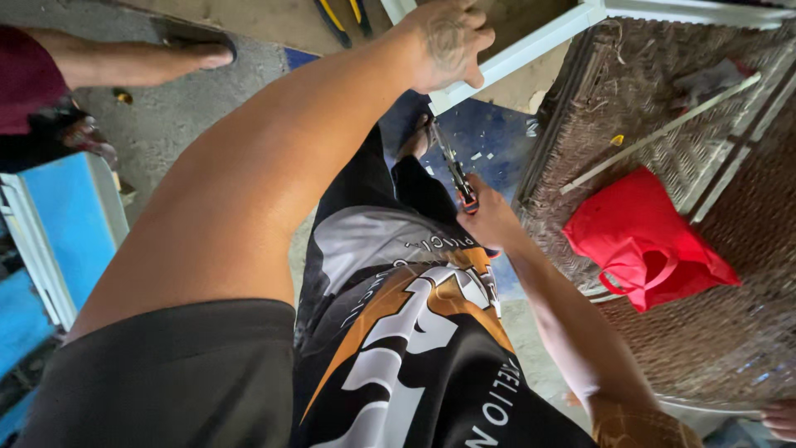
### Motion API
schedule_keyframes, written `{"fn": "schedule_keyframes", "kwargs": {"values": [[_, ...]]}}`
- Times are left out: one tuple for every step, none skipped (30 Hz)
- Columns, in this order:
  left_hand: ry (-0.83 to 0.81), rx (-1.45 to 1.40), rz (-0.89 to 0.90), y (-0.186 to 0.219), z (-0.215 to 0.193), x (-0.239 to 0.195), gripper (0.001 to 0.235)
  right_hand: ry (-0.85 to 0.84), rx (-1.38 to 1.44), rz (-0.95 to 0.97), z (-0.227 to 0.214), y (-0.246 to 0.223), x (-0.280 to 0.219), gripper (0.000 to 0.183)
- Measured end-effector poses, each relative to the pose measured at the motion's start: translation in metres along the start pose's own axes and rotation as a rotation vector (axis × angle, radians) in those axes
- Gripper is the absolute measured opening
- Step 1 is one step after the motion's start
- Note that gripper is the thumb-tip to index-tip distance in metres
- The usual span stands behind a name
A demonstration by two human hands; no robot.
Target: The person assembles a white metal frame by hand and with tools, fitting pieces together and cutting parts with pliers.
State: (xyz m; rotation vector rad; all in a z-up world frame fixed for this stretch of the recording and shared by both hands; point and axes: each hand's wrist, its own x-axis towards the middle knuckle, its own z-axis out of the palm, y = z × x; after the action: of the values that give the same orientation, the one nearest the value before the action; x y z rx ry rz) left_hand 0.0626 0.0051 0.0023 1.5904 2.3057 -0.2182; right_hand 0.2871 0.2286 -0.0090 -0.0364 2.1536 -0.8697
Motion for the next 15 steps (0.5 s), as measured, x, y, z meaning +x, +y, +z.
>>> {"fn": "schedule_keyframes", "kwargs": {"values": [[0.001, -0.003, -0.009, -0.001, 0.001, 0.000, 0.044, 0.001, 0.012, -0.005, 0.000, 0.000, 0.003, 0.034], [0.033, -0.047, -0.030, 0.000, 0.004, 0.002, 0.042, -0.001, 0.027, -0.004, 0.000, 0.001, 0.002, 0.031], [0.066, -0.091, -0.050, 0.002, 0.007, 0.003, 0.040, -0.008, 0.022, -0.002, 0.000, 0.002, 0.002, 0.031], [0.067, -0.093, -0.056, 0.002, 0.008, 0.005, 0.040, -0.003, 0.030, 0.001, 0.000, 0.002, 0.004, 0.029], [0.111, -0.119, -0.064, 0.003, 0.010, 0.007, 0.046, 0.003, 0.039, 0.004, -0.001, 0.002, 0.006, 0.027], [0.157, -0.147, -0.075, 0.004, 0.012, 0.007, 0.053, -0.003, 0.033, 0.003, -0.003, 0.003, 0.007, 0.027], [0.158, -0.151, -0.081, 0.004, 0.014, 0.007, 0.053, -0.024, 0.032, -0.006, -0.005, 0.004, 0.009, 0.026], [0.129, -0.156, -0.079, 0.004, 0.016, 0.006, 0.050, -0.046, 0.034, -0.013, -0.006, 0.005, 0.009, 0.026], [0.100, -0.162, -0.077, 0.004, 0.017, 0.005, 0.048, -0.052, 0.031, -0.012, -0.005, 0.005, 0.010, 0.026], [0.100, -0.166, -0.082, 0.005, 0.018, 0.005, 0.048, -0.047, 0.043, -0.016, -0.005, 0.006, 0.012, 0.026], [0.102, -0.146, -0.068, 0.005, 0.018, 0.006, 0.047, -0.043, 0.055, -0.021, -0.005, 0.006, 0.013, 0.025], [0.102, -0.122, -0.052, 0.003, 0.019, 0.006, 0.046, -0.045, 0.054, -0.022, -0.005, 0.005, 0.015, 0.025], [0.101, -0.122, -0.055, 0.001, 0.019, 0.006, 0.046, -0.051, 0.057, -0.024, -0.006, 0.004, 0.016, 0.025], [0.112, -0.157, -0.037, 0.000, 0.018, 0.007, 0.052, -0.058, 0.060, -0.023, -0.007, 0.003, 0.015, 0.025], [0.123, -0.192, -0.020, 0.000, 0.018, 0.008, 0.059, -0.060, 0.059, -0.022, -0.008, 0.002, 0.014, 0.025]]}}
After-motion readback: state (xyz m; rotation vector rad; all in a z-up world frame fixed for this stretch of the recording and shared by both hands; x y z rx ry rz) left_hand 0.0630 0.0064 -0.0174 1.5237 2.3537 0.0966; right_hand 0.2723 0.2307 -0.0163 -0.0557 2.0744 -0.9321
